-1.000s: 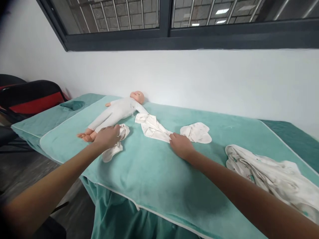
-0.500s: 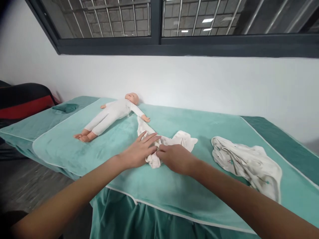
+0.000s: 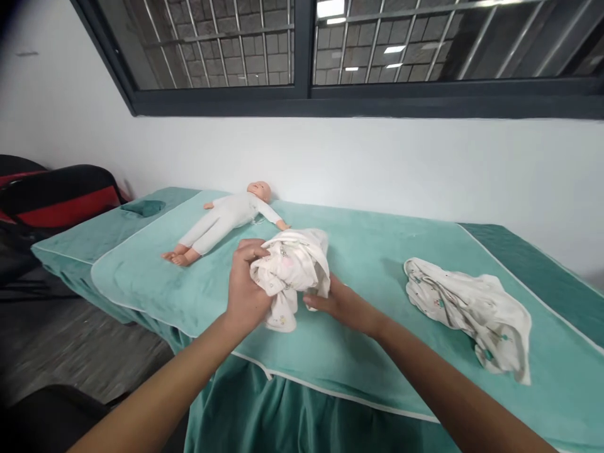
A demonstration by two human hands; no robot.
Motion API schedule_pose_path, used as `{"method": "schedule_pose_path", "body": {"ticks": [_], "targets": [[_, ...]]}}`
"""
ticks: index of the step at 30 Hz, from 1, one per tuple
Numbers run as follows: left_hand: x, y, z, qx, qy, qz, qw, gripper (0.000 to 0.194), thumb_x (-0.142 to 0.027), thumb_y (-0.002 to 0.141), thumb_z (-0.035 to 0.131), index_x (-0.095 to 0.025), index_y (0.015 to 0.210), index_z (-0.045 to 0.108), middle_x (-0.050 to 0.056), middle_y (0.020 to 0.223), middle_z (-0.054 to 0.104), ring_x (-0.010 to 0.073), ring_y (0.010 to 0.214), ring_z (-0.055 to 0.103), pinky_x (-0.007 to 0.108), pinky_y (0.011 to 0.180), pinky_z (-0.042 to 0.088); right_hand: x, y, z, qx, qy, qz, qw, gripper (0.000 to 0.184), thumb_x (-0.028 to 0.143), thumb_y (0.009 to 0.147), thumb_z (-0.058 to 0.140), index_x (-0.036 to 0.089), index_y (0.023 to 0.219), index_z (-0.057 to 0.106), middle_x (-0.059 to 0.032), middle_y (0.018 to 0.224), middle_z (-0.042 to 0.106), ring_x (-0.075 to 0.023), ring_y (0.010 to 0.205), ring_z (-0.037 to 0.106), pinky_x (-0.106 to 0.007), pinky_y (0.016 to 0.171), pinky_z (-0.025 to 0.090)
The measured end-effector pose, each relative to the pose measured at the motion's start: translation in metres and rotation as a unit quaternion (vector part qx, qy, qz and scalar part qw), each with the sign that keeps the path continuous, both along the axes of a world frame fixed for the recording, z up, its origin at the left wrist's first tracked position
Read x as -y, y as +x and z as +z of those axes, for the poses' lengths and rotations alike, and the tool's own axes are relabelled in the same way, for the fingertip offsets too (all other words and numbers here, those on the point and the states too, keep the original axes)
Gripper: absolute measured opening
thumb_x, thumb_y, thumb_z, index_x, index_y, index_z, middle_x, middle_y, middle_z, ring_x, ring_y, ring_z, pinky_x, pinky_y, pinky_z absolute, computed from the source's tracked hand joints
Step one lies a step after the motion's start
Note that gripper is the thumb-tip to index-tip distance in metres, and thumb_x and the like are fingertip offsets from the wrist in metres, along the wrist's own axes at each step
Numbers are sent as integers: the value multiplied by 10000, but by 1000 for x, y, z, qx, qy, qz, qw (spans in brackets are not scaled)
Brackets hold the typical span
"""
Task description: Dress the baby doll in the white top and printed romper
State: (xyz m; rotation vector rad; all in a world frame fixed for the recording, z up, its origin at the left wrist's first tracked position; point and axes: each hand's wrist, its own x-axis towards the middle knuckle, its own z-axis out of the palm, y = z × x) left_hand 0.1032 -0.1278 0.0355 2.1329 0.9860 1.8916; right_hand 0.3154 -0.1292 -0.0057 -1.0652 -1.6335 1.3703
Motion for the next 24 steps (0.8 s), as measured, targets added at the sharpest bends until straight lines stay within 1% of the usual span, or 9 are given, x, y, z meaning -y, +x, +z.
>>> {"method": "schedule_pose_path", "body": {"ticks": [2, 4, 6, 9, 11, 13, 17, 20, 24], "targets": [[6, -5, -4, 22, -18, 26, 999, 371, -131, 777, 677, -241, 1092, 514, 28, 1091, 555, 185, 1046, 581, 341, 930, 482, 2, -30, -2, -85, -99, 49, 990, 531, 535, 859, 693, 240, 1296, 630, -83, 1239, 692, -315, 1172, 620, -525, 1024, 478], [11, -13, -13, -1, -70, 29, 997, 412, -171, 815, 673, -246, 1194, 531, 62, 1208, 568, 223, 1183, 563, 397, 1035, 464, 5, -58, -1, -196, -159, 54, 966, 508, 511, 883, 667, 281, 1333, 617, -71, 1258, 696, -303, 1163, 641, -515, 978, 523], [17, -24, -24, -64, -144, -3, 987, 611, -271, 815, 730, -264, 1370, 475, 107, 1423, 483, 279, 1364, 468, 456, 1140, 408, 8, -80, 2, -306, -153, 34, 939, 498, 467, 857, 705, 336, 1330, 619, -31, 1315, 677, -283, 1216, 623, -485, 1003, 525], [30, -42, -43, -139, -223, -37, 964, 959, -378, 746, 815, -290, 1544, 290, 132, 1618, 241, 331, 1504, 300, 496, 1215, 342, 13, -98, 1, -366, -140, 19, 920, 452, 473, 857, 704, 369, 1293, 646, 16, 1377, 643, -252, 1297, 572, -438, 1084, 478], [41, -52, -59, -123, -232, -17, 965, 906, -324, 770, 786, -278, 1537, 305, 133, 1603, 265, 317, 1492, 326, 493, 1214, 349, 20, -103, -5, -341, -163, 54, 924, 464, 457, 863, 705, 343, 1310, 644, -8, 1380, 642, -258, 1310, 560, -439, 1112, 449], [54, -61, -78, -57, -241, 22, 968, 698, -269, 808, 725, -253, 1444, 436, 126, 1487, 439, 284, 1391, 467, 468, 1171, 408, 30, -103, -12, -265, -175, 139, 938, 503, 402, 864, 719, 302, 1349, 625, -48, 1380, 639, -270, 1311, 556, -458, 1126, 425], [95, -80, -130, 93, -331, 105, 933, 375, -359, 833, 688, -209, 1172, 631, 97, 1142, 681, 248, 1069, 665, 415, 985, 542, 45, -94, -25, -20, -90, 292, 952, 501, 332, 883, 702, 300, 1375, 610, -60, 1405, 612, -262, 1299, 559, -476, 1144, 400], [142, -105, -169, 149, -364, 195, 898, 321, -423, 862, 626, -193, 1079, 680, 98, 1063, 713, 250, 987, 687, 411, 910, 565, 46, -79, -35, 93, -61, 262, 959, 436, 386, 920, 638, 318, 1351, 627, -70, 1376, 626, -268, 1281, 572, -488, 1114, 436], [215, -160, -206, 78, -375, 342, 858, 297, -394, 850, 599, -233, 1068, 722, 81, 1124, 696, 277, 1039, 683, 427, 930, 563, 32, -50, -53, 105, -110, 133, 979, 406, 513, 891, 641, 296, 1230, 697, -88, 1236, 694, -298, 1194, 628, -501, 1049, 500]]}}
